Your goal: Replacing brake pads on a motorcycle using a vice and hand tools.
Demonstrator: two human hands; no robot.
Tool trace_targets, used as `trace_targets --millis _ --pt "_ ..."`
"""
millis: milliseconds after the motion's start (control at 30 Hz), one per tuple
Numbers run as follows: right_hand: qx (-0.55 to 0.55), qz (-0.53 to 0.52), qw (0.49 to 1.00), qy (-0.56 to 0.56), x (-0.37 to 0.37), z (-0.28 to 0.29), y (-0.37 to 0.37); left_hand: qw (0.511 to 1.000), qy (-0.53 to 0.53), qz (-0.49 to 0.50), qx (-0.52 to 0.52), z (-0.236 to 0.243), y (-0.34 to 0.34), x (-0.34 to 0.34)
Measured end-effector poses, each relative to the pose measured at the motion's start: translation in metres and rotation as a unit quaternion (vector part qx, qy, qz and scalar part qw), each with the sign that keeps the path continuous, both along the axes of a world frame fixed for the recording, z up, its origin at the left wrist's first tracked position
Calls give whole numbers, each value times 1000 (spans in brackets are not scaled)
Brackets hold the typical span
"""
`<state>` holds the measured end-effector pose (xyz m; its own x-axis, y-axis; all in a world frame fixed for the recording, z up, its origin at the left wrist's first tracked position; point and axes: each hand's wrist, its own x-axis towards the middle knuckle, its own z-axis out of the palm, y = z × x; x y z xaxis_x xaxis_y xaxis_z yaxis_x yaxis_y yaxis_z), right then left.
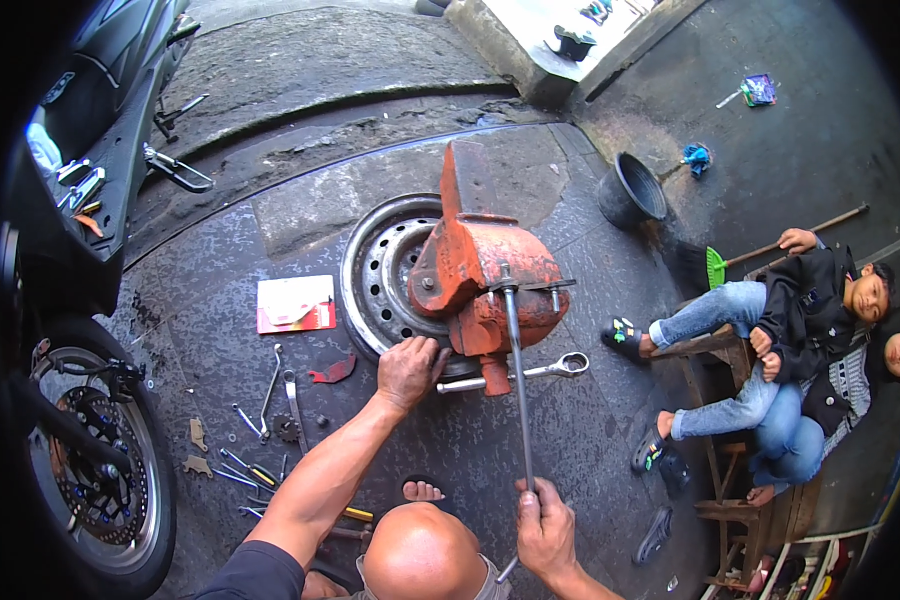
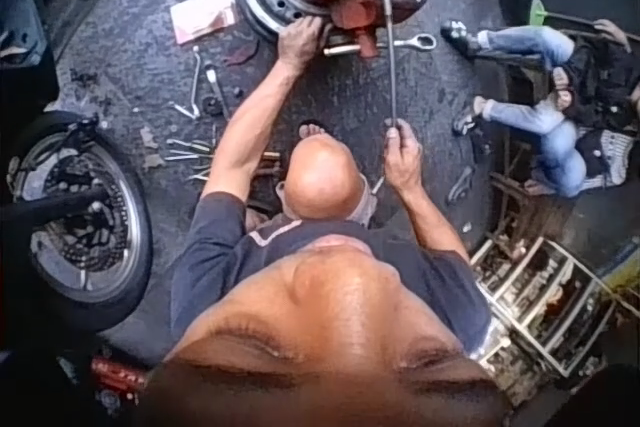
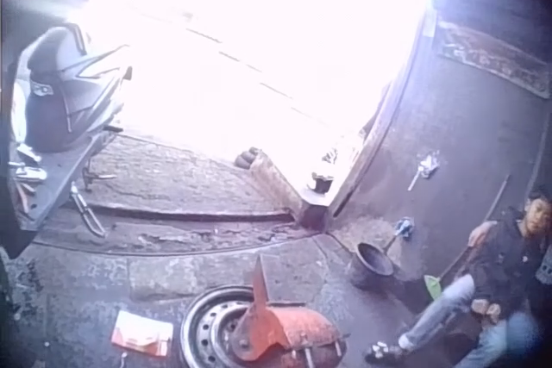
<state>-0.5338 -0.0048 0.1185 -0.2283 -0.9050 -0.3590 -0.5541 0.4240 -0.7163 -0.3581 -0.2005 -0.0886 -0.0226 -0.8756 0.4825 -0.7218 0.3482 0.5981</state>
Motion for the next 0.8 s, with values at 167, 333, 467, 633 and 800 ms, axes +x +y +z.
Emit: trace_targets --millis 167,333,467,633,800 --pt "77 107 979 158 -37 -42 38 984 140 -71 85 16 -2 12" --pt "28 358 895 264 -58 -181 19 928 334 -57 154 50 0 31" --pt "-95 370 896 226 -45 -244 -30 961 242 -81 106 65 18 26" --pt "-93 -403 756 -507 -88 -234 -106 980 200 9 11 73 29 9" --pt "-213 -361 668 -614 -147 -184 -177 967 234 64 -78 75 19 -30"
